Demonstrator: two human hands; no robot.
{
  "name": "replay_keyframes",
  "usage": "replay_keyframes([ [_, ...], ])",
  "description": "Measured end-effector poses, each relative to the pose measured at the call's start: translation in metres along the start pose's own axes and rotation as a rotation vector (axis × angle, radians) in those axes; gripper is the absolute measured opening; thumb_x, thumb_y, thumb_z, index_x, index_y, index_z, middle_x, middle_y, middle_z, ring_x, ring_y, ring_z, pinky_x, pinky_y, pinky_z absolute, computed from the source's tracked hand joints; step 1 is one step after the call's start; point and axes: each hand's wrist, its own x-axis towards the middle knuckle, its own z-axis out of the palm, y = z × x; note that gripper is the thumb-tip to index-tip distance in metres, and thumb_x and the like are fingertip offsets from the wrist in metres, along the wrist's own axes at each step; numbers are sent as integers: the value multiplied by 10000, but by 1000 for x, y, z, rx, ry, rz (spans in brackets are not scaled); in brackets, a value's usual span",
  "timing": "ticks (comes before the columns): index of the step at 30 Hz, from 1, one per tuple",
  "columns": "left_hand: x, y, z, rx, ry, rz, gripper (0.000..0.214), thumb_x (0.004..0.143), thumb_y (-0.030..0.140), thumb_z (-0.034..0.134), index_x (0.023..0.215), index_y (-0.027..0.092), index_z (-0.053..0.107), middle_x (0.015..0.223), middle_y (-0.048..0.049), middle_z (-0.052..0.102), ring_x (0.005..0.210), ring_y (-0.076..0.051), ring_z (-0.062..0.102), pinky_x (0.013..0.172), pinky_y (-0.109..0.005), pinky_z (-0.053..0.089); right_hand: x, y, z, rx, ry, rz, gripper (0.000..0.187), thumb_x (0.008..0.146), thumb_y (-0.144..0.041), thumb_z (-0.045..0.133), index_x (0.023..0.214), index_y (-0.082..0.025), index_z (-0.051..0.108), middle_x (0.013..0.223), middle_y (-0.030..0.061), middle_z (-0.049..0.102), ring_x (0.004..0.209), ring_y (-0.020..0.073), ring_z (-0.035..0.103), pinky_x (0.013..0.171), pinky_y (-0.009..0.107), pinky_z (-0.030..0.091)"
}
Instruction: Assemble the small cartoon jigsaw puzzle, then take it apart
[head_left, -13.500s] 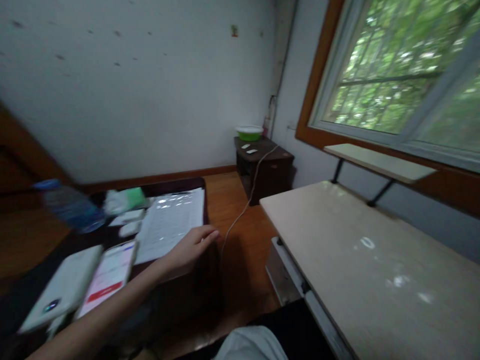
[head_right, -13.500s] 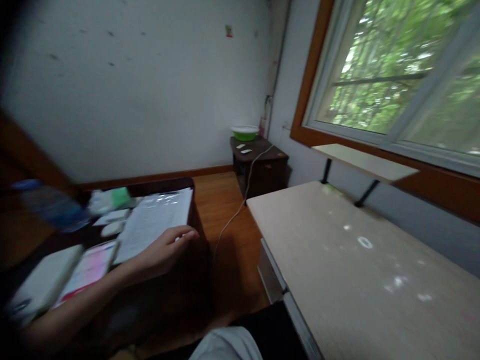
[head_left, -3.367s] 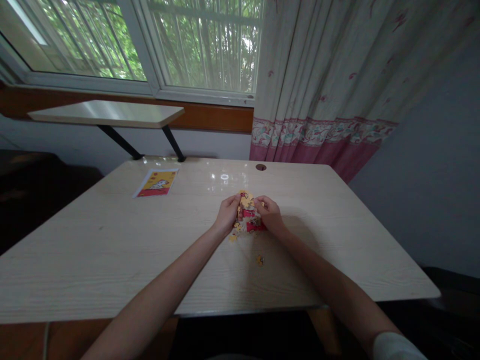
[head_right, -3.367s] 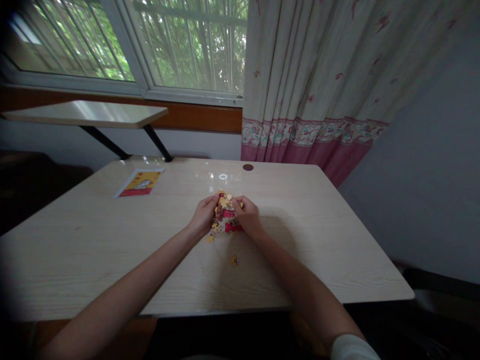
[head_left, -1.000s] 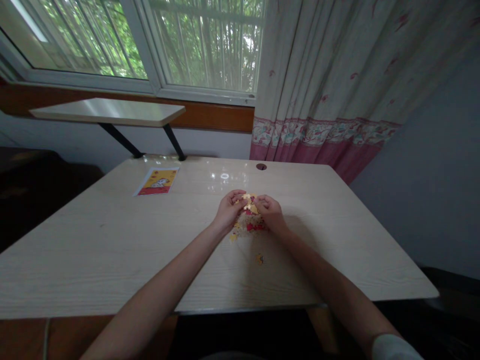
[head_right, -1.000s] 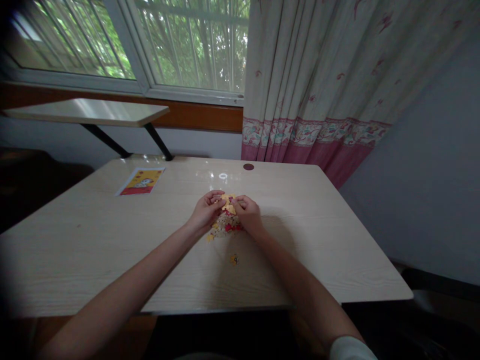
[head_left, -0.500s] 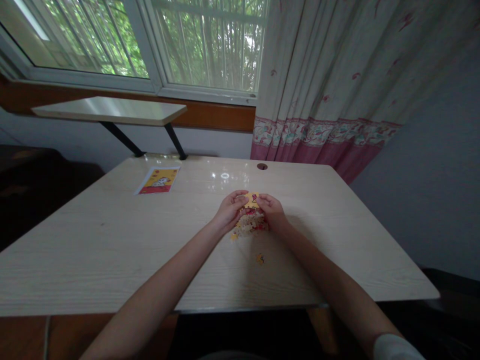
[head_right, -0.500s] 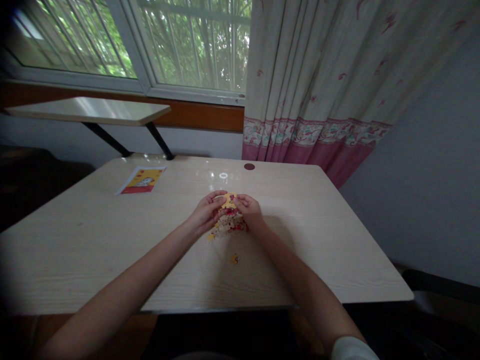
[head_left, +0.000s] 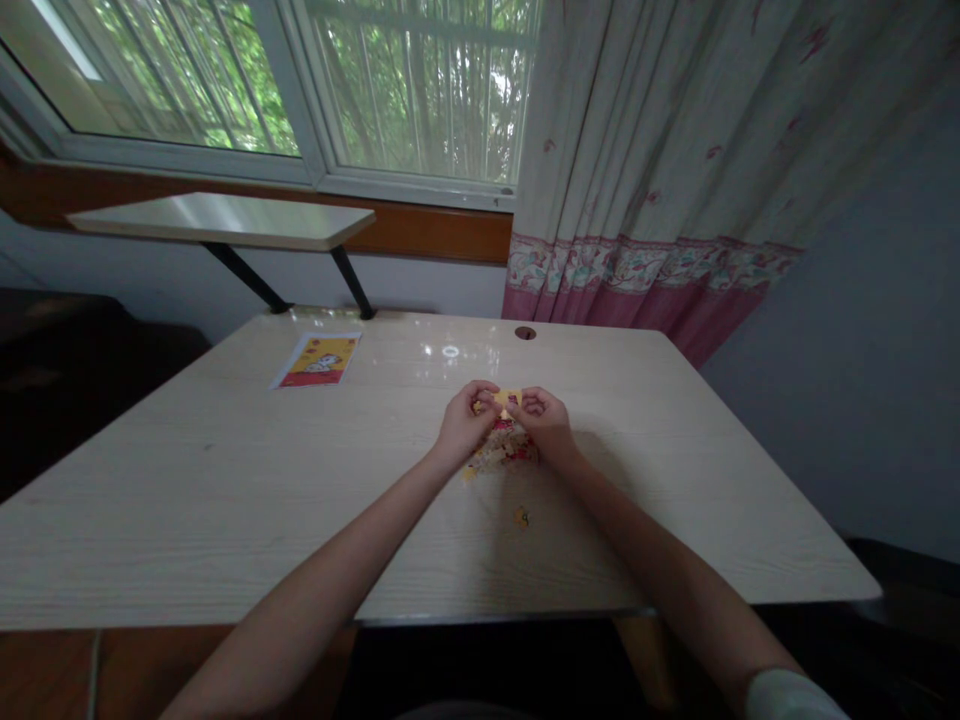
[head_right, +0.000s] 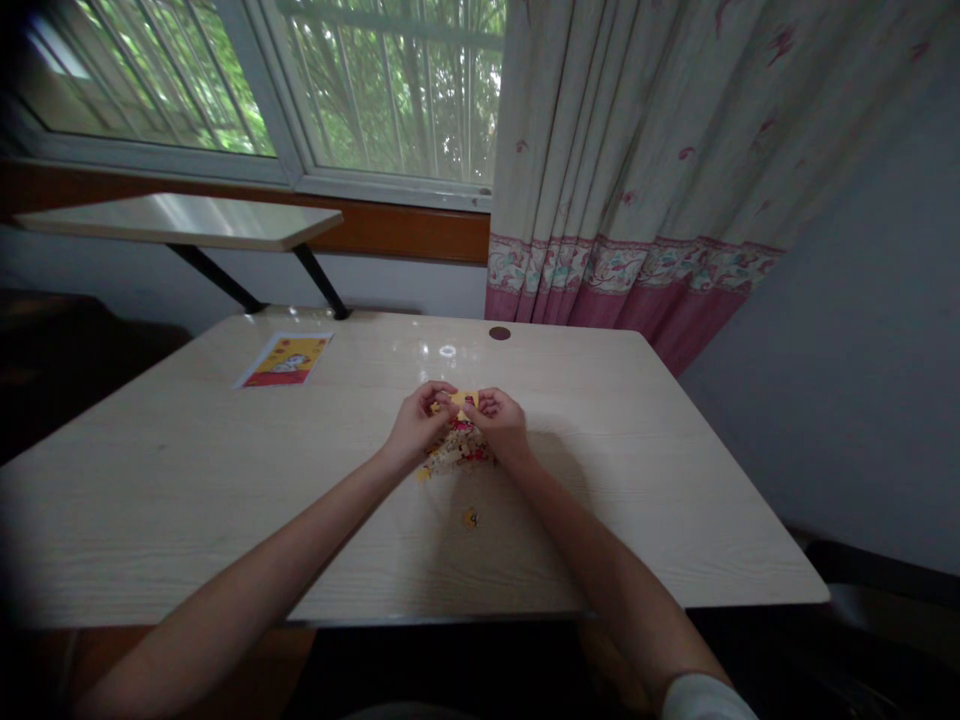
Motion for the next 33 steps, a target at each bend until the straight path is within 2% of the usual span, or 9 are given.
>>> replay_keyframes([
  [6, -3, 3, -3, 319, -54, 187, 236, 716, 163, 551, 950, 181, 578, 686, 30, 565, 619, -110, 523, 599, -218, 403, -5, -3, -1, -105, 0, -53, 221, 650, -374, 661, 725, -185, 573, 608, -30, 535, 532, 104, 513, 508, 209, 428],
  [9, -3, 4, -3, 360, -36, 219, 224, 692, 123, 541, 899, 176, 611, 704, 21, 582, 629, -110, 513, 613, -222, 394, -7, -7, -1, -123, -18, -82, 174, 664, -336, 645, 745, -190, 595, 645, -21, 567, 582, 115, 540, 552, 217, 449],
  [11, -2, 3, -3, 264, 2, 160, 213, 658, 116, 562, 852, 171, 631, 701, 19, 584, 622, -105, 501, 599, -216, 383, -7, -9, -1, -103, -29, -82, 177, 667, -339, 642, 756, -191, 602, 673, -13, 591, 609, 121, 559, 587, 228, 462],
  [15, 3, -3, -2, -111, 47, -76, 208, 604, 170, 635, 811, 156, 628, 651, 29, 554, 551, -85, 482, 534, -197, 377, -5, -8, 0, 33, -46, -14, 234, 656, -381, 657, 769, -187, 591, 723, 5, 627, 629, 131, 591, 602, 241, 479],
  [17, 5, -5, -3, -182, 46, -128, 231, 600, 217, 658, 817, 150, 616, 652, 26, 551, 514, -77, 481, 499, -195, 378, -2, -5, -1, 106, -36, 23, 251, 632, -375, 674, 765, -183, 583, 730, 11, 628, 640, 132, 597, 623, 247, 489],
  [22, 7, -8, -5, -225, 63, -152, 269, 585, 232, 687, 827, 153, 599, 636, 32, 534, 486, -70, 474, 448, -176, 354, 4, 1, -4, 164, -25, 66, 269, 571, -332, 691, 762, -179, 579, 735, 12, 623, 645, 127, 589, 639, 253, 495],
  [26, 8, -6, -6, -205, 73, -96, 237, 587, 183, 687, 810, 152, 614, 638, 28, 546, 538, -76, 486, 489, -172, 376, 2, 2, -6, 134, -33, 83, 247, 639, -378, 657, 757, -176, 579, 652, 1, 606, 588, 124, 569, 598, 250, 479],
  [29, 9, -5, -7, -181, 108, -27, 211, 598, 165, 679, 802, 152, 624, 649, 24, 560, 580, -81, 498, 539, -177, 394, -1, 0, -8, -9, -31, 37, 225, 693, -386, 617, 774, -176, 608, 632, -2, 607, 590, 131, 560, 599, 249, 459],
  [33, 9, -3, -7, -184, 126, -16, 213, 601, 172, 690, 804, 153, 625, 656, 22, 571, 596, -83, 510, 568, -183, 404, -4, -6, -9, -238, -45, -76, 233, 752, -400, 560, 759, -191, 662, 721, 12, 653, 662, 149, 573, 656, 261, 447],
])
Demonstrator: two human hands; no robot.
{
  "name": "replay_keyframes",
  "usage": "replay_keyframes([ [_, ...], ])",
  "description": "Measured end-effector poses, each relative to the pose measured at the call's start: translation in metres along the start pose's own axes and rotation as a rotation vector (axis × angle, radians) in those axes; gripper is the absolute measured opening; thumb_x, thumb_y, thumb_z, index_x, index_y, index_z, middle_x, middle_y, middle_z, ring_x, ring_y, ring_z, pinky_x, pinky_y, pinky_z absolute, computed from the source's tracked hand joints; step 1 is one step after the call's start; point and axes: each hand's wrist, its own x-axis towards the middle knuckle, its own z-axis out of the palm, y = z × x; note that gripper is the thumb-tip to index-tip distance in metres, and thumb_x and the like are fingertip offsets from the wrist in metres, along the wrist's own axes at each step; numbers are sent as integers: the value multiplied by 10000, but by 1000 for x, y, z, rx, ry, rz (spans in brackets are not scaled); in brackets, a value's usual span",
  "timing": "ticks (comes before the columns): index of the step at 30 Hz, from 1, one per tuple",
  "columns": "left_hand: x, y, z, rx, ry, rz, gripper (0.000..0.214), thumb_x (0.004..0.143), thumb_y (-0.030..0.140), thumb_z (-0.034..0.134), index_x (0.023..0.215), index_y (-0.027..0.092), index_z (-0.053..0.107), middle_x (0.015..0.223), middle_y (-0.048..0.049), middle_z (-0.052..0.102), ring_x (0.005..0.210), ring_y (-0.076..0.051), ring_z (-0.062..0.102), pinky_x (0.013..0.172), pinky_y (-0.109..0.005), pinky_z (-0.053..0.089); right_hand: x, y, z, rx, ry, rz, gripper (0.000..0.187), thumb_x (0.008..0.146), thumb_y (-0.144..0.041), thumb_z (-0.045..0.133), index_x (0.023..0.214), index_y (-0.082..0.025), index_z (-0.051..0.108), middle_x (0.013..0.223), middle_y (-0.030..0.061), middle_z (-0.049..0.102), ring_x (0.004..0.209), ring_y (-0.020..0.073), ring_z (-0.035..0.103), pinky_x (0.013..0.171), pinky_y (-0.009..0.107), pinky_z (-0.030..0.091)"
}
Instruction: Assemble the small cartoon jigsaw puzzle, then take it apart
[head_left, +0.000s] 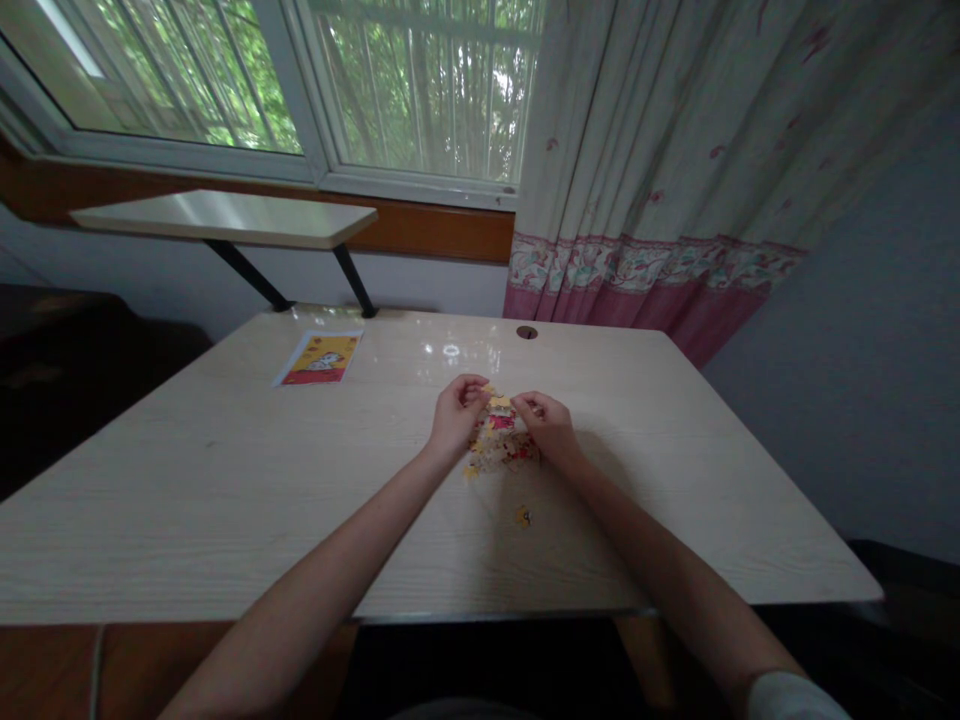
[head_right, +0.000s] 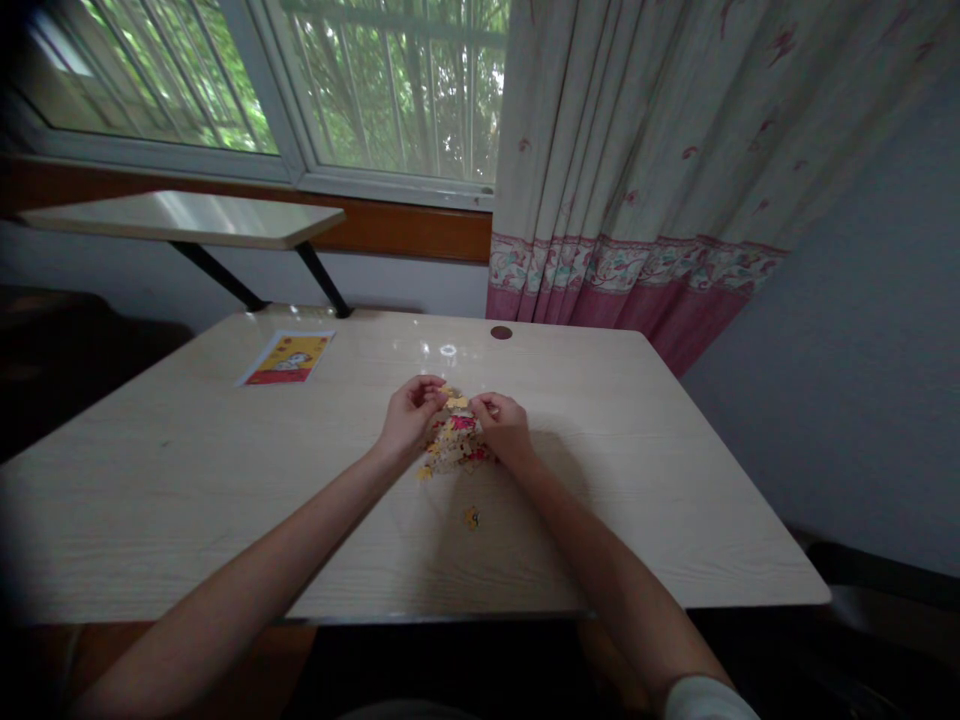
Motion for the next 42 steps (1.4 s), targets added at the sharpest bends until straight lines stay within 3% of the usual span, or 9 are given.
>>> replay_keyframes([
  [4, -3, 5, 3, -39, -64, -54, 237, 574, 184, 726, 787, 151, 627, 669, 20, 582, 586, -81, 519, 556, -182, 414, 0, -2, 1, -4, -11, -13, 235, 728, -415, 583, 736, -200, 678, 701, 5, 651, 667, 151, 563, 662, 264, 443],
  [13, -7, 16, 4, -394, -175, -348, 360, 519, 179, 800, 828, 142, 619, 662, 22, 600, 575, -79, 575, 585, -199, 482, 1, 1, 8, 525, -250, 235, 354, 635, -529, 646, 716, -185, 639, 622, -6, 623, 581, 135, 568, 570, 257, 467],
  [16, -8, 15, 4, -376, -154, -311, 353, 521, 179, 801, 822, 140, 622, 651, 25, 599, 563, -71, 566, 571, -187, 471, 2, 3, 7, 541, -262, 235, 353, 637, -521, 652, 722, -179, 641, 658, -1, 641, 585, 130, 576, 576, 254, 471],
  [22, -7, 11, 6, -285, -72, -202, 300, 530, 186, 788, 778, 143, 624, 634, 33, 593, 531, -53, 524, 501, -150, 414, 2, 0, 2, 258, -129, 82, 271, 677, -447, 646, 704, -177, 648, 624, -4, 623, 575, 122, 555, 568, 238, 448],
  [29, -10, 17, 6, -304, -219, -363, 275, 572, 180, 778, 786, 132, 612, 658, -1, 613, 572, -92, 585, 560, -203, 486, -3, -8, 5, 522, -240, 191, 343, 581, -479, 719, 715, -180, 619, 636, -9, 645, 575, 119, 585, 600, 252, 479],
  [32, -8, 16, 6, -271, -193, -346, 270, 585, 203, 775, 786, 139, 607, 655, 0, 605, 563, -91, 579, 548, -202, 481, -1, -8, 4, 577, -230, 215, 365, 571, -464, 731, 782, -192, 612, 625, -24, 637, 555, 115, 576, 592, 255, 476],
  [35, -4, 12, 2, -175, -140, -272, 251, 585, 226, 762, 773, 145, 616, 604, 17, 577, 491, -67, 510, 484, -179, 415, 2, -6, 1, 524, -176, 187, 332, 601, -451, 707, 785, -193, 609, 579, -28, 610, 520, 114, 549, 559, 250, 452],
  [38, -1, 8, -4, -97, -132, -236, 181, 585, 207, 745, 725, 147, 646, 568, 18, 560, 454, -65, 440, 443, -176, 333, 5, -1, -6, 325, -125, 95, 269, 651, -423, 672, 770, -186, 624, 539, -31, 575, 495, 109, 511, 522, 235, 403],
  [42, -3, 11, -11, 300, -140, -21, 77, 611, 208, 722, 668, 180, 678, 589, 0, 553, 528, -119, 443, 507, -217, 323, 7, 5, -24, -87, -213, -98, 187, 726, -370, 624, 794, -202, 673, 586, -23, 595, 508, 104, 475, 536, 234, 359],
])
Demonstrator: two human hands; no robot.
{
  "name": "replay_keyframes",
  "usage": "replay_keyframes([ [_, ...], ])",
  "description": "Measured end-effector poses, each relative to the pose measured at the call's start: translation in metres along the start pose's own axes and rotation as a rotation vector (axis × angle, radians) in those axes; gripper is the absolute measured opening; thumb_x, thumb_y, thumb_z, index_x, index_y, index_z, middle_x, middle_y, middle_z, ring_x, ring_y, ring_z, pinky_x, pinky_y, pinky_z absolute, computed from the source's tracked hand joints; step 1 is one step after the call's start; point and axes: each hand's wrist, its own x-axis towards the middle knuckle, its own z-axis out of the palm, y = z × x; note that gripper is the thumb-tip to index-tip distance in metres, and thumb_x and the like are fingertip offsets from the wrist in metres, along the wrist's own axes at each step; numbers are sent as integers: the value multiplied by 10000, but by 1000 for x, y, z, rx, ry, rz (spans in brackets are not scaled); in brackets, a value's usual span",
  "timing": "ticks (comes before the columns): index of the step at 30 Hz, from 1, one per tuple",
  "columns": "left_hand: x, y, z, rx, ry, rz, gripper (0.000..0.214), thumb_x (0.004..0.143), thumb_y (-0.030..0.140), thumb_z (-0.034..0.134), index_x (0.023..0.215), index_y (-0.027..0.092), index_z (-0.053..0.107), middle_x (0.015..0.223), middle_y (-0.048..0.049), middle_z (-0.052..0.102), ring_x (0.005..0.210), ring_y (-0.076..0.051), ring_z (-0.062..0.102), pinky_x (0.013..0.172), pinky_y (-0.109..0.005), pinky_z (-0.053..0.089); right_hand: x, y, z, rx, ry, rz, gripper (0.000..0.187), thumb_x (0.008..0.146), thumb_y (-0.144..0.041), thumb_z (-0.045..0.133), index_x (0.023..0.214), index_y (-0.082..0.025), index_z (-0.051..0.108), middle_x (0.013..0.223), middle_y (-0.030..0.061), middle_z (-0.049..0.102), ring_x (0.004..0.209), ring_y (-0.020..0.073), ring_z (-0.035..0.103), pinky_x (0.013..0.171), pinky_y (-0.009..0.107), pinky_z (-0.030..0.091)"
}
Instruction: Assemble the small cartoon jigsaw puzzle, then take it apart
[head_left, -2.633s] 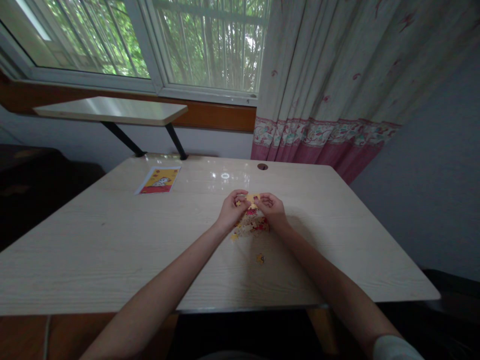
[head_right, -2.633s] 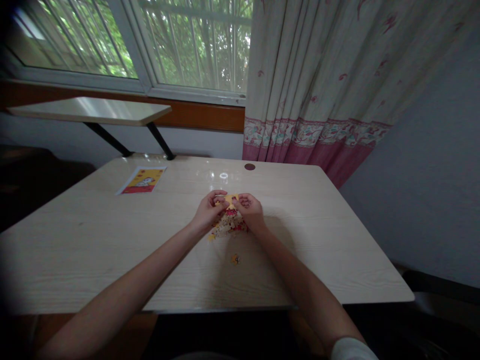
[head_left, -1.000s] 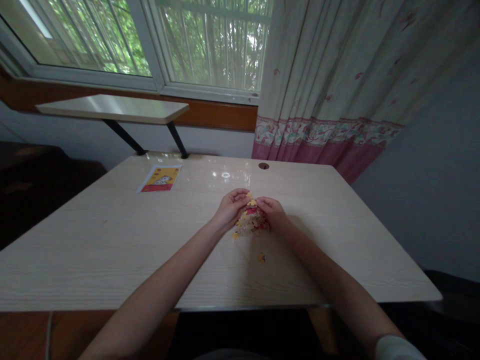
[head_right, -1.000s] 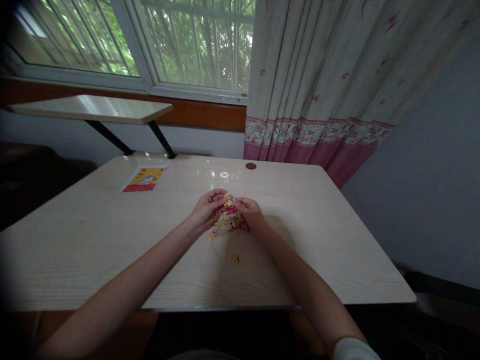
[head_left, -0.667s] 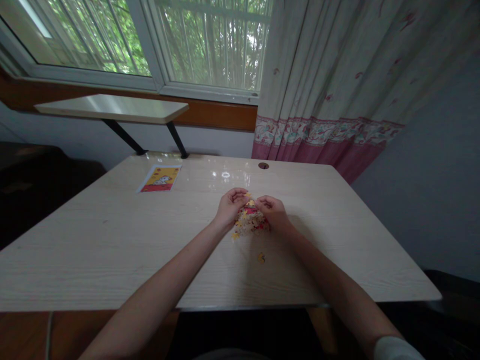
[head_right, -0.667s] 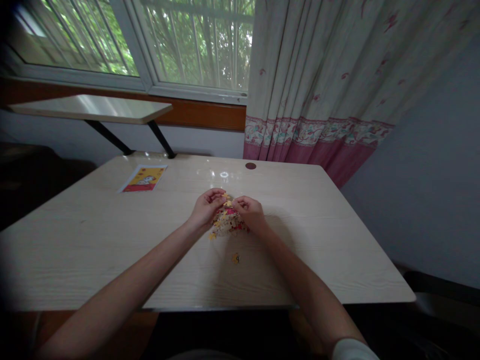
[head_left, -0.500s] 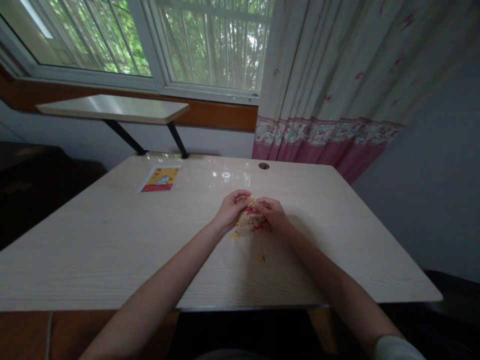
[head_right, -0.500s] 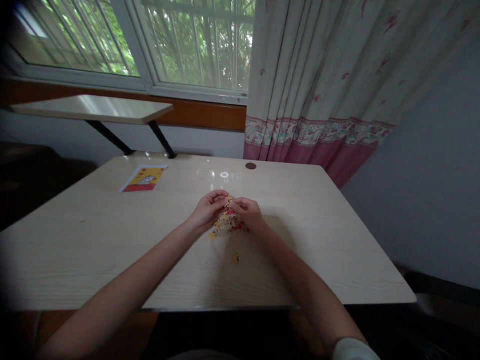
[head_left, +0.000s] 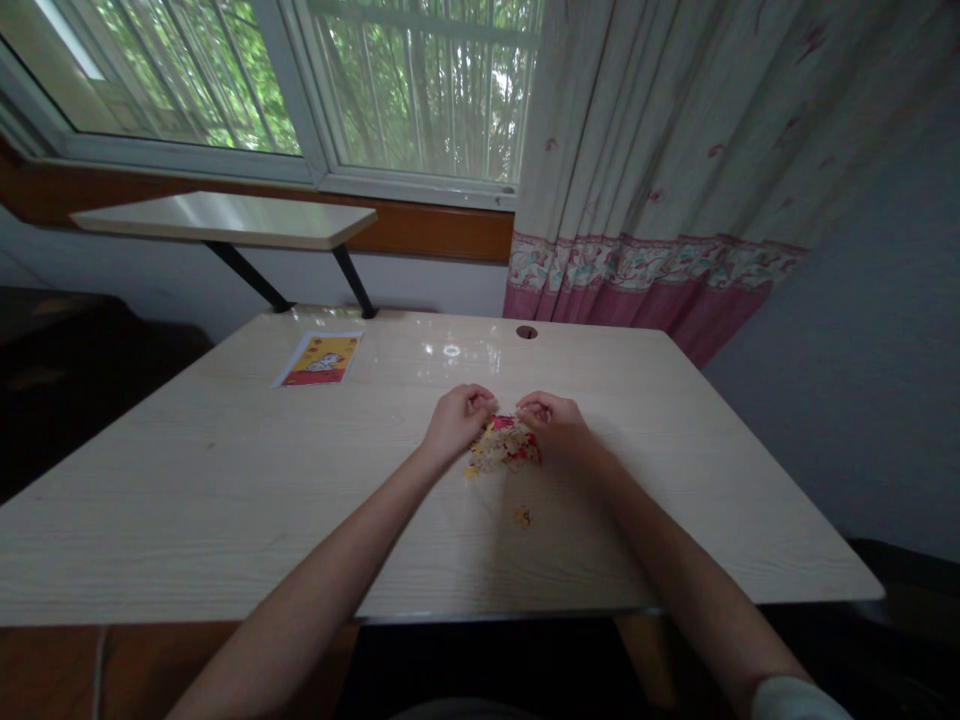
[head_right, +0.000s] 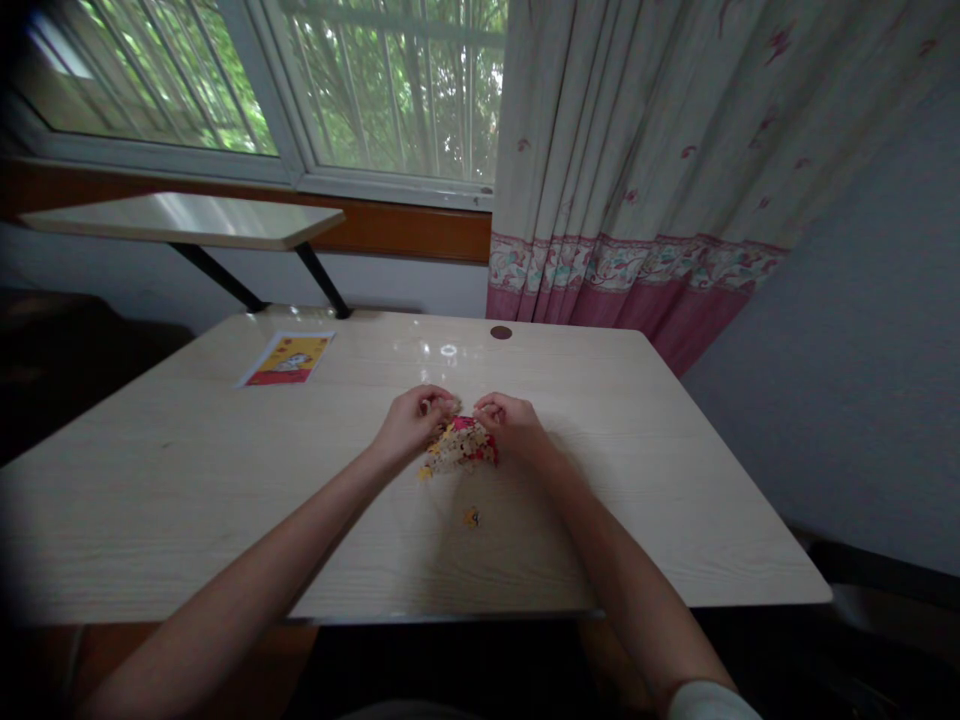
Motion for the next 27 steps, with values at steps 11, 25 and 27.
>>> replay_keyframes([
  [11, -5, 4, -13, 724, -490, 429, 254, 752, 370, 638, 937, 199, 674, 972, -100, 589, 939, -247, 528, 859, -358, 390, -8, 2, -23, -373, -418, -275, 338, 666, -361, 735, 957, -207, 659, 829, 21, 630, 740, 148, 554, 685, 253, 400],
  [25, 2, 8, -29, 991, -521, 462, 283, 890, 355, 438, 880, 158, 641, 795, -69, 616, 808, -196, 553, 749, -311, 426, -4, 7, -19, -506, -282, -375, 190, 812, -336, 614, 888, -165, 650, 842, 58, 609, 788, 160, 540, 760, 280, 412],
  [27, 1, 8, -28, 1040, -474, 460, 305, 891, 370, 434, 945, 155, 644, 841, -82, 621, 837, -210, 547, 770, -330, 425, -3, 7, -12, -547, -237, -401, 263, 834, -358, 581, 998, -163, 643, 932, 86, 613, 868, 187, 529, 805, 313, 404],
])
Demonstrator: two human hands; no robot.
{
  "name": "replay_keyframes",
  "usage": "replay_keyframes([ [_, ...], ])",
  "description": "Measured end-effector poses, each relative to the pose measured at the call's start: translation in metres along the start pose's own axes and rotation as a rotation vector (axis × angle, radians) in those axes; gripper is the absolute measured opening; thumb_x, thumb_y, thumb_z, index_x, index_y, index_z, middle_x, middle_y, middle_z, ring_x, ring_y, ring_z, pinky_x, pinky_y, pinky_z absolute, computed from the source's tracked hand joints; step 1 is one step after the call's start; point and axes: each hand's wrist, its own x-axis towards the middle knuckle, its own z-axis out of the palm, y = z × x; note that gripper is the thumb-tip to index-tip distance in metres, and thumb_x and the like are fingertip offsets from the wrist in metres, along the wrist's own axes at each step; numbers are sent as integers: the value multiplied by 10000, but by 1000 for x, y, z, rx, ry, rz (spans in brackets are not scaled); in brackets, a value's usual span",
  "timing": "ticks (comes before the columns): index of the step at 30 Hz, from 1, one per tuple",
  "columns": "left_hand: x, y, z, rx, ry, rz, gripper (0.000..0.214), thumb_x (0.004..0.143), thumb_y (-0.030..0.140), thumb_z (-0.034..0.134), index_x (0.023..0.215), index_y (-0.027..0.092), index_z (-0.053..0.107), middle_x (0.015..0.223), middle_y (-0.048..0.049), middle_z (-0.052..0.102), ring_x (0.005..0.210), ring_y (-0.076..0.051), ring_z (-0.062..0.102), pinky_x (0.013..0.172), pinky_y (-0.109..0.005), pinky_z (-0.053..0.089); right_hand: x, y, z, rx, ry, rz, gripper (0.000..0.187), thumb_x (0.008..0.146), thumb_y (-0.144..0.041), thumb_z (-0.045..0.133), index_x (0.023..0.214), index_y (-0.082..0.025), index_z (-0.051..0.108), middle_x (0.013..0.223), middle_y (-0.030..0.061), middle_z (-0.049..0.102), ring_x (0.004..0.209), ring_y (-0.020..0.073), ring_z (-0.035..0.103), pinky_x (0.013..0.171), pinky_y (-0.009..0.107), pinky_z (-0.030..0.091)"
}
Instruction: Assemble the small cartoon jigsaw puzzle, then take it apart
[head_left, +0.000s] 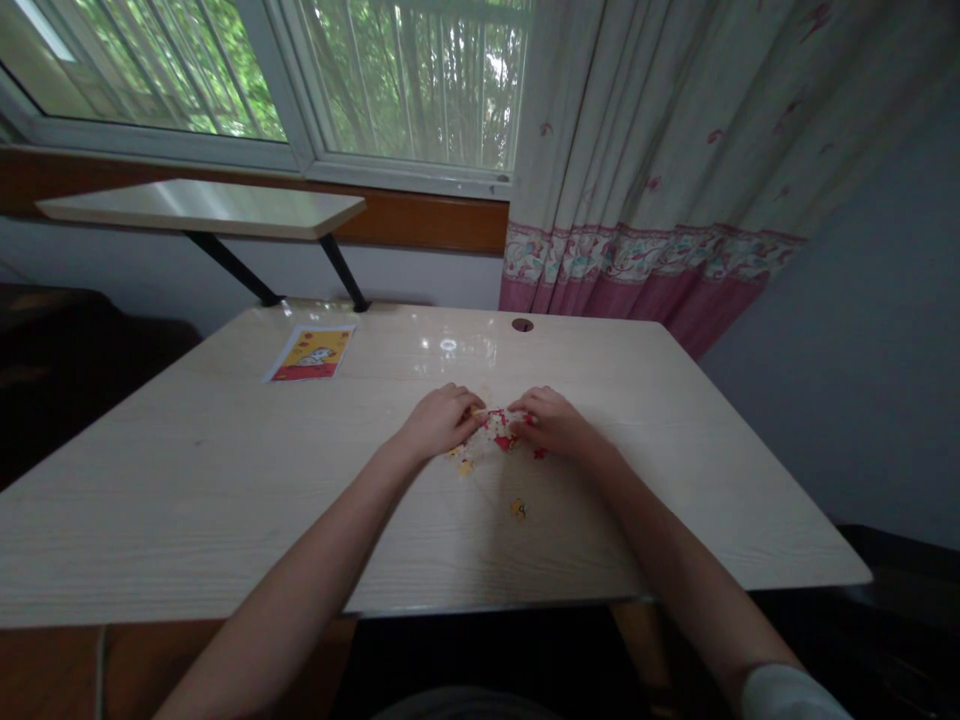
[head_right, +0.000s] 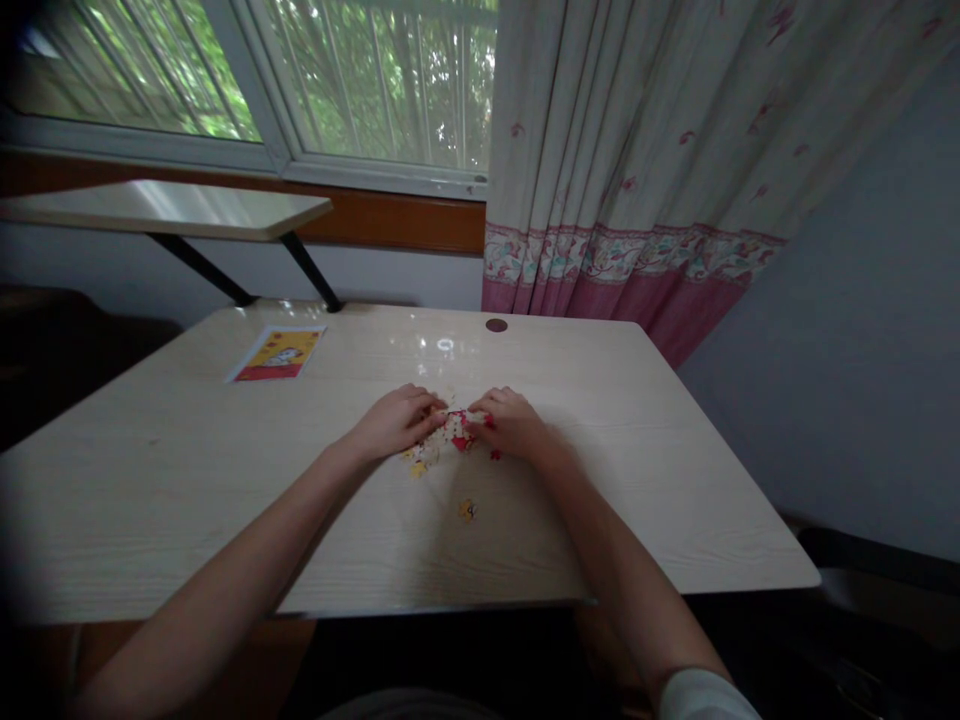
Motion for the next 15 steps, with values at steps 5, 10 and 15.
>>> replay_keyframes([
  [5, -1, 2, 4, 46, -30, 29, 315, 826, 342, 528, 1060, 158, 633, 941, -100, 583, 894, -231, 523, 812, -355, 422, 6, -11, 16, -114, -3, 58, 351, 877, -347, 506, 1174, -177, 581, 1070, 106, 576, 946, 214, 477, 860, 356, 373],
  [10, 1, 3, 7, 35, -19, 40, 245, 786, 298, 561, 969, 161, 649, 948, -95, 566, 895, -237, 499, 811, -365, 415, 6, -16, 21, -74, 9, 101, 280, 813, -321, 584, 1054, -181, 610, 1054, 87, 574, 963, 219, 460, 871, 357, 356],
  [15, 3, 2, 8, -18, -19, 28, 196, 763, 285, 575, 907, 163, 628, 928, -86, 572, 902, -233, 499, 824, -365, 405, 7, -14, 23, -16, 21, 95, 197, 792, -284, 604, 958, -179, 600, 995, 68, 588, 908, 203, 470, 843, 339, 358],
])
